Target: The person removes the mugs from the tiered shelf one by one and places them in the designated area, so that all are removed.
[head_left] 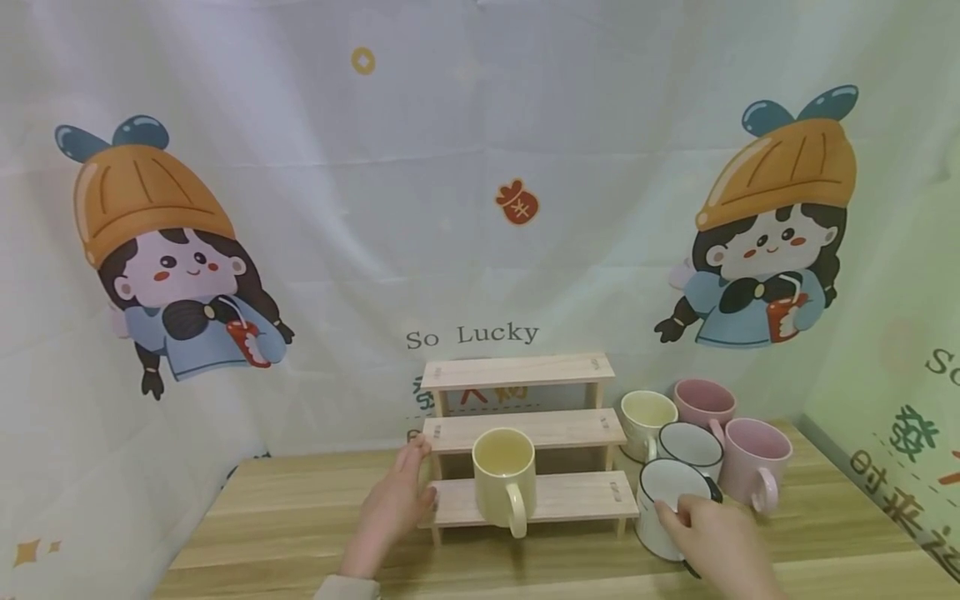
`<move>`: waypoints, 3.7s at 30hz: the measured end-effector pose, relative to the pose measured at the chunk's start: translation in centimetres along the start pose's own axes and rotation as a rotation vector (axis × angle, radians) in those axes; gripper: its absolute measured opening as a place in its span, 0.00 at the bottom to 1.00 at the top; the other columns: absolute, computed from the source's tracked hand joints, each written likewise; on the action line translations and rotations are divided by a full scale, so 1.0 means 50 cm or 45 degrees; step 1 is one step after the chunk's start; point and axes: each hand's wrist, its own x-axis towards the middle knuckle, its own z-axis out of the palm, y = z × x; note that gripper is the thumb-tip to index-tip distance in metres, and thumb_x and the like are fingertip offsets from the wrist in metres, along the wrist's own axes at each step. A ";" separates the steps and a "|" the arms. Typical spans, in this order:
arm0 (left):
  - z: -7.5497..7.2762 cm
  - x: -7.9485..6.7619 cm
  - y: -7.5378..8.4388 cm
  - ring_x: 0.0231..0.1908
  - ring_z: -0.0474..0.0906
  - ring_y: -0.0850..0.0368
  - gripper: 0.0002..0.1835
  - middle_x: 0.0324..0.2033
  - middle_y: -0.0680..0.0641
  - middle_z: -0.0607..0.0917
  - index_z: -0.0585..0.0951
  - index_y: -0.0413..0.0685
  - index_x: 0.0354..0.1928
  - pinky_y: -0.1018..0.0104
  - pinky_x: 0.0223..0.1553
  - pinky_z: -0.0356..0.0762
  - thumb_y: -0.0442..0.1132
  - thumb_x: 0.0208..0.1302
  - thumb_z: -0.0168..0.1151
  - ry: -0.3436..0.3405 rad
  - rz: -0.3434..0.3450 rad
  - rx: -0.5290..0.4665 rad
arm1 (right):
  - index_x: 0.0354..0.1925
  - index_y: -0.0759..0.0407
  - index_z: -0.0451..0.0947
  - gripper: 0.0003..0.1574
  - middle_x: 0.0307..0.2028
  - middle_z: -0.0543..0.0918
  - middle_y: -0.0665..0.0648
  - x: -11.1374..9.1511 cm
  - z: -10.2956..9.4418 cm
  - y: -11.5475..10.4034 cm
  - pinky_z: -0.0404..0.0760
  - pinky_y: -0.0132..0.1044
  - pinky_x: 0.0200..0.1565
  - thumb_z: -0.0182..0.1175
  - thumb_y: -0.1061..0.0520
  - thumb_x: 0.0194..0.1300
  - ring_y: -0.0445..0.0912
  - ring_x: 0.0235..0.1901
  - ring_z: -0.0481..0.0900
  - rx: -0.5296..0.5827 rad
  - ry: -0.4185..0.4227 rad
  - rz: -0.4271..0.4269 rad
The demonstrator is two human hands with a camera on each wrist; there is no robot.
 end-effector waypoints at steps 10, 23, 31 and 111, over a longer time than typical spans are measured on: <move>0.000 0.001 -0.002 0.16 0.66 0.58 0.34 0.73 0.44 0.56 0.63 0.40 0.68 0.67 0.17 0.67 0.37 0.60 0.61 -0.007 -0.003 -0.001 | 0.13 0.53 0.63 0.27 0.11 0.63 0.47 0.025 0.007 -0.075 0.59 0.32 0.19 0.58 0.48 0.65 0.41 0.15 0.62 0.159 -0.107 0.050; -0.002 0.003 -0.005 0.15 0.65 0.58 0.33 0.72 0.44 0.58 0.64 0.42 0.66 0.67 0.16 0.66 0.33 0.58 0.60 0.007 -0.014 -0.024 | 0.11 0.51 0.61 0.28 0.10 0.60 0.44 0.038 0.051 -0.156 0.55 0.29 0.18 0.61 0.50 0.62 0.38 0.14 0.58 0.248 -0.076 -0.071; -0.002 0.005 -0.006 0.14 0.63 0.58 0.34 0.72 0.44 0.58 0.64 0.44 0.67 0.66 0.15 0.65 0.30 0.56 0.59 -0.004 -0.025 -0.024 | 0.11 0.51 0.63 0.27 0.10 0.61 0.44 0.046 0.067 -0.193 0.57 0.29 0.18 0.60 0.50 0.62 0.38 0.14 0.59 0.326 -0.071 -0.074; 0.000 0.004 -0.002 0.15 0.63 0.58 0.34 0.72 0.46 0.59 0.64 0.44 0.66 0.67 0.15 0.64 0.29 0.54 0.59 0.001 -0.040 -0.027 | 0.16 0.50 0.71 0.21 0.12 0.72 0.43 0.040 0.157 -0.222 0.64 0.24 0.17 0.63 0.45 0.60 0.33 0.14 0.64 0.300 0.201 -0.295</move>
